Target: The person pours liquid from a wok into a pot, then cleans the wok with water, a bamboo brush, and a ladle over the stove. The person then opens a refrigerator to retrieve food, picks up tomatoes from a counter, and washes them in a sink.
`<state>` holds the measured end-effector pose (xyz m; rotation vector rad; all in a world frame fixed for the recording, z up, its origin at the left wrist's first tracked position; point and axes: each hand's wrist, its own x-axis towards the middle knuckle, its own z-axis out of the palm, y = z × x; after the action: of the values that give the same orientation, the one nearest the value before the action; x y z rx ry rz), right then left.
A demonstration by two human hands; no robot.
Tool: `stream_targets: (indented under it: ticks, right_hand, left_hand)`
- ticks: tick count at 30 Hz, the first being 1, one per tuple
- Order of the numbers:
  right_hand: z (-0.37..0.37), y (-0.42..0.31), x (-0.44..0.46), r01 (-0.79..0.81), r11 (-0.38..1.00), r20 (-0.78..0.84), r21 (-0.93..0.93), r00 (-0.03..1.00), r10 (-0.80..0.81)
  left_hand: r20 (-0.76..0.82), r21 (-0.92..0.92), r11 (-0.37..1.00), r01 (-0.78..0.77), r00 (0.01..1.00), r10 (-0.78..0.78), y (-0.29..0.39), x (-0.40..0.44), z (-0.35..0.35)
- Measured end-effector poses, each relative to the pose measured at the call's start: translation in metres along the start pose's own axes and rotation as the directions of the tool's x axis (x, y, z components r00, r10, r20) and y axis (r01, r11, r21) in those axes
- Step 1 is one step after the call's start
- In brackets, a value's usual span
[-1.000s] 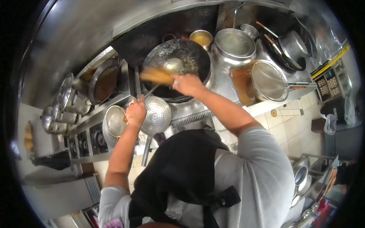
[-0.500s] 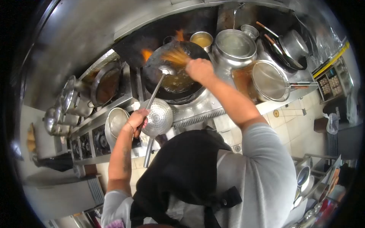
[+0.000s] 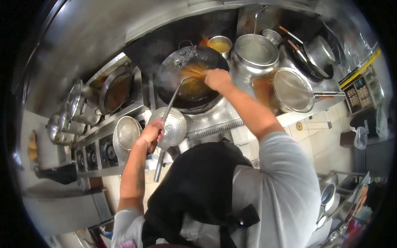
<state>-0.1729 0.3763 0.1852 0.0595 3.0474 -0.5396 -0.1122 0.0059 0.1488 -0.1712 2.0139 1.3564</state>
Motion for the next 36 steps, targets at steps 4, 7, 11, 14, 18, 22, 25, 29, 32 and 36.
stream_targets:
  ticks: [4, 7, 11, 14, 18, 22, 25, 29, 32, 36]
  right_hand:
    - [0.037, -0.011, -0.051, 0.378, 0.923, 0.061, 0.077, 0.922, -0.383]
    - [0.041, 0.029, -0.007, 0.049, 0.992, 0.062, -0.117, 0.997, -0.042]
    - [0.021, -0.018, -0.067, 0.312, 0.936, -0.012, 0.161, 0.949, -0.315]
    - [0.033, -0.022, -0.069, 0.206, 0.978, 0.163, 0.027, 0.965, -0.208]
    - [0.002, -0.02, -0.074, 0.123, 0.992, 0.026, 0.039, 0.992, -0.124]
    - [0.023, -0.03, -0.084, 0.399, 0.894, 0.099, 0.204, 0.9, -0.425]
    - [0.0, 0.012, -0.062, 0.069, 0.998, 0.087, 0.0, 0.994, -0.068]
    - [-0.007, -0.033, -0.093, 0.374, 0.912, -0.066, 0.17, 0.928, -0.368]
    - [0.035, -0.004, -0.04, 0.105, 0.992, 0.15, -0.074, 0.984, -0.093]
    - [0.034, 0.07, 0.015, -0.048, 0.999, -0.06, 0.02, 0.997, 0.049]
  left_hand:
    - [0.065, -0.4, 0.914, 0.07, 0.997, -0.048, -0.007, 0.0, 0.007]
    - [0.148, -0.521, 0.843, 0.134, 0.987, -0.065, 0.0, -0.013, 0.005]
    - [0.119, -0.516, 0.85, 0.108, 0.991, -0.054, -0.004, -0.009, 0.001]
    - [0.121, -0.508, 0.854, 0.111, 0.991, -0.057, 0.001, -0.007, 0.0]
    - [0.128, -0.485, 0.864, 0.134, 0.988, -0.081, 0.011, -0.017, -0.002]
    - [0.181, -0.566, 0.807, 0.168, 0.98, -0.077, 0.007, -0.001, -0.006]
    - [-0.081, 0.306, 0.951, -0.032, 0.995, 0.059, 0.004, -0.021, 0.003]
    - [-0.067, 0.821, 0.525, -0.224, 0.876, 0.478, -0.021, -0.025, 0.014]
    - [-0.085, 0.877, 0.467, -0.113, 0.92, 0.382, -0.01, -0.036, 0.017]
    - [-0.145, 0.895, 0.445, -0.027, 0.926, 0.349, -0.024, -0.048, 0.008]
